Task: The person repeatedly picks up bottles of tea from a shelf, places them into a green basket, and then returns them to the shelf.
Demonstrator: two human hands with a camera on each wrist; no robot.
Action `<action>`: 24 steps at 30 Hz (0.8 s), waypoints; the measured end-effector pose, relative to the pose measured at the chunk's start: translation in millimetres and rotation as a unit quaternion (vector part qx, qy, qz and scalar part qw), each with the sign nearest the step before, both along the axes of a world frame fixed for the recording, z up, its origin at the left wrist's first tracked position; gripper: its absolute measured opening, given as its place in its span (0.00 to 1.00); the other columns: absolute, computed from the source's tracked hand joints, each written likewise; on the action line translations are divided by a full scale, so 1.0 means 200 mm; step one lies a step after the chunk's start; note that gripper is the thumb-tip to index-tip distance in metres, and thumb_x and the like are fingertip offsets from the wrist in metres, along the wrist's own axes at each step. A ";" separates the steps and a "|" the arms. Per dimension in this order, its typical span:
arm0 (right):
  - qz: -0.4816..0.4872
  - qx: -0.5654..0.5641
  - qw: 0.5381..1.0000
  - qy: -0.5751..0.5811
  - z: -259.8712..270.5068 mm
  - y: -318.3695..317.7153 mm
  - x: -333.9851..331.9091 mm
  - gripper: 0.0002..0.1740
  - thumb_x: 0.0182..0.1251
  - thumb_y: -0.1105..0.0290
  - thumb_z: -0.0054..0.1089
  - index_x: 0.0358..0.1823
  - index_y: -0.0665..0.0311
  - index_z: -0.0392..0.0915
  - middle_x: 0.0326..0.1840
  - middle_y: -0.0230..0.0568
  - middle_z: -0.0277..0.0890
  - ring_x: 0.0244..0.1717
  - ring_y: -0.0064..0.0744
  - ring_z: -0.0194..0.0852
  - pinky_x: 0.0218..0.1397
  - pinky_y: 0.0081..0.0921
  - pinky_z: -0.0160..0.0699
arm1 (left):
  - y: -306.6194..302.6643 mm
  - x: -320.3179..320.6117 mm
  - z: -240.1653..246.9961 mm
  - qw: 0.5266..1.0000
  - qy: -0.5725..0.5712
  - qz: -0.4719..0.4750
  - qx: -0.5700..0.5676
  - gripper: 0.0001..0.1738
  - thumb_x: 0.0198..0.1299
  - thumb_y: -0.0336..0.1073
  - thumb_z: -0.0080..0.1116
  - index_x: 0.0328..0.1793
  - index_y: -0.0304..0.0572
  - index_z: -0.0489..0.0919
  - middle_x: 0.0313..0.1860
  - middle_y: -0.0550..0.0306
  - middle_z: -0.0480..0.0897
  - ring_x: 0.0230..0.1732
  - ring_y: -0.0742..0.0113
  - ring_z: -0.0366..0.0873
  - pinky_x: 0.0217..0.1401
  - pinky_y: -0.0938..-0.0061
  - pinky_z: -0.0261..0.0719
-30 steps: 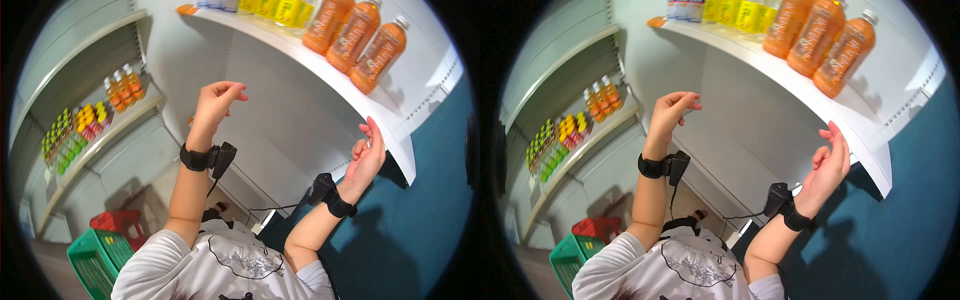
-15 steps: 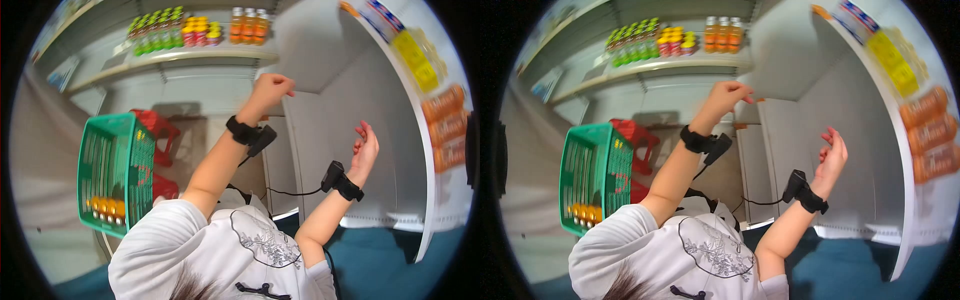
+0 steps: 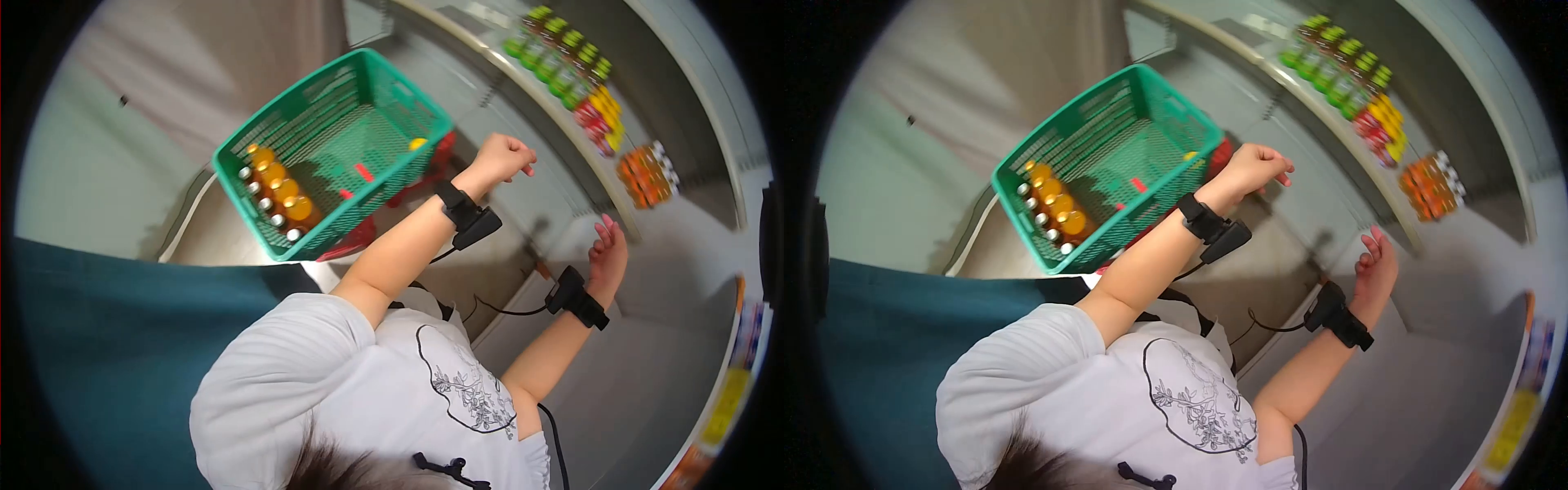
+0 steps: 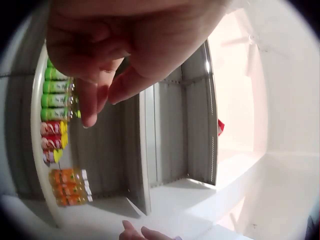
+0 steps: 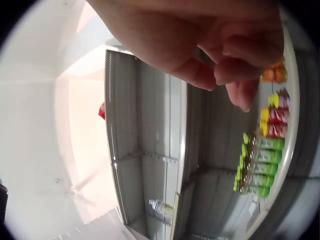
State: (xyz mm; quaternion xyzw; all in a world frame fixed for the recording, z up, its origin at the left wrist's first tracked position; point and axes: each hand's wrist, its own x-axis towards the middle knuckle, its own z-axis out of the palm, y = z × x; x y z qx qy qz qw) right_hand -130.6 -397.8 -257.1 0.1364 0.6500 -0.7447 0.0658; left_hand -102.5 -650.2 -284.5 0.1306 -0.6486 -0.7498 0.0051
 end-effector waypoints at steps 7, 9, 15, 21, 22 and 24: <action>0.232 -0.007 0.965 -0.119 -0.37 -0.94 -0.15 0.19 0.60 0.62 0.47 0.49 0.67 0.67 0.33 0.37 0.72 0.17 0.15 0.57 0.17 0.11 0.57 | -0.75 0.24 -0.31 0.983 -0.090 0.152 0.059 0.10 0.51 0.39 0.50 0.33 0.42 0.78 0.26 0.62 0.80 0.27 0.78 0.73 0.24 0.82 0.65; 0.291 -0.011 0.944 -0.154 -0.47 -1.20 -0.13 0.19 0.60 0.62 0.47 0.48 0.66 0.67 0.32 0.36 0.72 0.17 0.15 0.57 0.17 0.10 0.57 | -0.93 0.32 -0.38 0.973 -0.107 0.194 0.070 0.10 0.51 0.39 0.51 0.32 0.41 0.78 0.26 0.61 0.80 0.27 0.78 0.72 0.23 0.82 0.65; 0.431 0.018 0.856 -0.285 -0.76 -1.81 0.03 0.16 0.59 0.60 0.48 0.43 0.62 0.70 0.29 0.32 0.73 0.17 0.15 0.56 0.17 0.12 0.54 | -1.32 0.68 -0.50 0.925 -0.164 0.325 0.109 0.12 0.50 0.40 0.52 0.36 0.41 0.77 0.28 0.60 0.81 0.23 0.80 0.68 0.21 0.83 0.64; 0.502 0.082 0.761 -0.403 -1.08 -2.21 0.22 0.15 0.59 0.61 0.44 0.44 0.61 0.68 0.30 0.35 0.74 0.16 0.16 0.59 0.16 0.12 0.56 | -1.51 1.12 -0.61 0.858 -0.196 0.457 0.125 0.11 0.49 0.37 0.52 0.35 0.38 0.77 0.25 0.57 0.81 0.20 0.76 0.71 0.18 0.81 0.65; 0.506 0.095 0.753 -0.409 -1.14 -2.26 0.26 0.15 0.59 0.61 0.44 0.44 0.61 0.67 0.30 0.37 0.74 0.16 0.17 0.60 0.16 0.12 0.57 | -1.50 1.19 -0.63 0.841 -0.213 0.486 0.106 0.11 0.50 0.38 0.51 0.34 0.38 0.76 0.25 0.57 0.80 0.19 0.76 0.70 0.18 0.81 0.65; 0.501 0.135 0.757 -0.398 -1.17 -2.34 0.41 0.14 0.60 0.64 0.42 0.44 0.62 0.66 0.32 0.40 0.74 0.16 0.20 0.62 0.15 0.14 0.58 | -1.51 1.31 -0.70 0.812 -0.260 0.504 0.140 0.11 0.50 0.39 0.51 0.32 0.39 0.76 0.25 0.57 0.80 0.19 0.76 0.70 0.19 0.81 0.64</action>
